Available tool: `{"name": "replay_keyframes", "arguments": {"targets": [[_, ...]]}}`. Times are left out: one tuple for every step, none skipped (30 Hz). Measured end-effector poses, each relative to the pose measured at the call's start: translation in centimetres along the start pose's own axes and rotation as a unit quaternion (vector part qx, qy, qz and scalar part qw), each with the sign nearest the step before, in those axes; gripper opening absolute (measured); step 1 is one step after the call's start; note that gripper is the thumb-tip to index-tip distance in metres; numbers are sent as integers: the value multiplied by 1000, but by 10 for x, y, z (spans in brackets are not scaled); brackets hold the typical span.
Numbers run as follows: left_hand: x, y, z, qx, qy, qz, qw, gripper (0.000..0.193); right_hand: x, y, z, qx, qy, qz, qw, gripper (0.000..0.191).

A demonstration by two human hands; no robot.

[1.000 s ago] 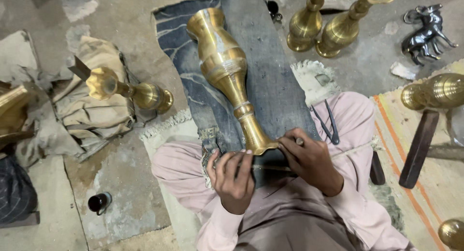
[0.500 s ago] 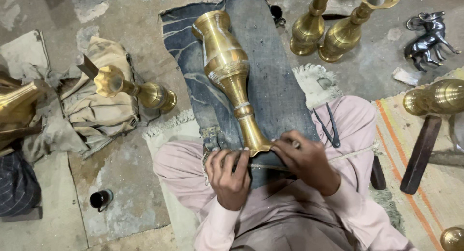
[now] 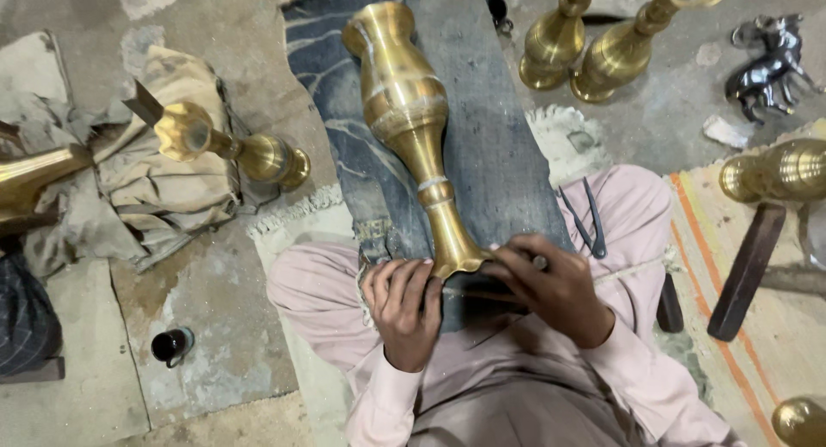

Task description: The person sits cross-legged on the floor with a brass vase held on a cloth pad over their lap. They use a small pointed hand tool to score and decorate the vase's surface, rotating the vase to reach different areas, and near the end pick up a wooden mallet and chisel and strike the vase area while steadying it.

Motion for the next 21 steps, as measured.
{"name": "replay_keyframes", "arguments": {"targets": [[-2,2,0,0,-2,7,1000,26,-4,0,-2,0,-11,6,1000,32],[-4,3,0,0,-5,13,1000,25,-7,0,-3,-1,-21,11,1000,32],[-6,3,1,-2,-9,19,1000,24,-7,-5,-4,17,-18,4,1000,33],[-6,3,1,-3,-8,15,1000,23,-7,-9,-5,34,-14,-3,999,34],[-5,3,1,-5,-8,12,1000,22,-7,-13,-5,52,-8,-10,999,35],[-4,2,0,-8,-6,11,1000,21,-4,-11,-4,42,12,-20,999,34],[-3,1,0,-8,-5,3,1000,22,0,-9,-4,32,31,-28,999,34],[-1,0,-1,-6,-4,-5,1000,22,4,-7,-3,24,49,-35,998,34],[0,-1,-3,-3,-1,-13,1000,23,9,-7,-3,28,65,-41,997,35],[2,-1,-5,-3,4,-26,1000,25,12,-4,-4,31,82,-47,995,37],[4,-2,-6,-5,8,-39,999,26,17,-3,-5,35,99,-54,993,39],[6,-3,-7,-9,11,-53,998,28,19,-2,-5,34,104,-61,992,40],[7,-4,-9,-7,12,-54,998,29,22,-1,-5,34,109,-68,991,40],[7,-5,-10,-5,14,-55,998,30,24,-1,-5,34,113,-74,990,41],[8,-6,-11,-4,15,-56,998,31,25,0,-6,36,112,-73,990,42],[8,-6,-12,-3,14,-57,998,31,26,0,-6,36,110,-73,991,42],[8,-6,-13,-1,13,-58,998,31,27,1,-6,37,109,-72,991,43],[8,-6,-13,0,13,-59,998,31,24,0,-6,43,94,-65,993,43],[7,-6,-14,2,14,-60,998,31,21,-1,-6,50,79,-57,994,43],[7,-6,-14,3,14,-61,998,31,18,-3,-6,56,65,-51,995,43],[6,-6,-14,4,14,-61,998,32,16,-2,-6,54,58,-40,996,41]]}}
Point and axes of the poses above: each hand's wrist, its own z-axis towards the middle knuckle, its own y-axis out of the back of the hand, x = y × z, the point moved 10 cm from there along z, towards the middle knuckle, and after that the axes turned 5 degrees about -y, right-handed, at the moved point
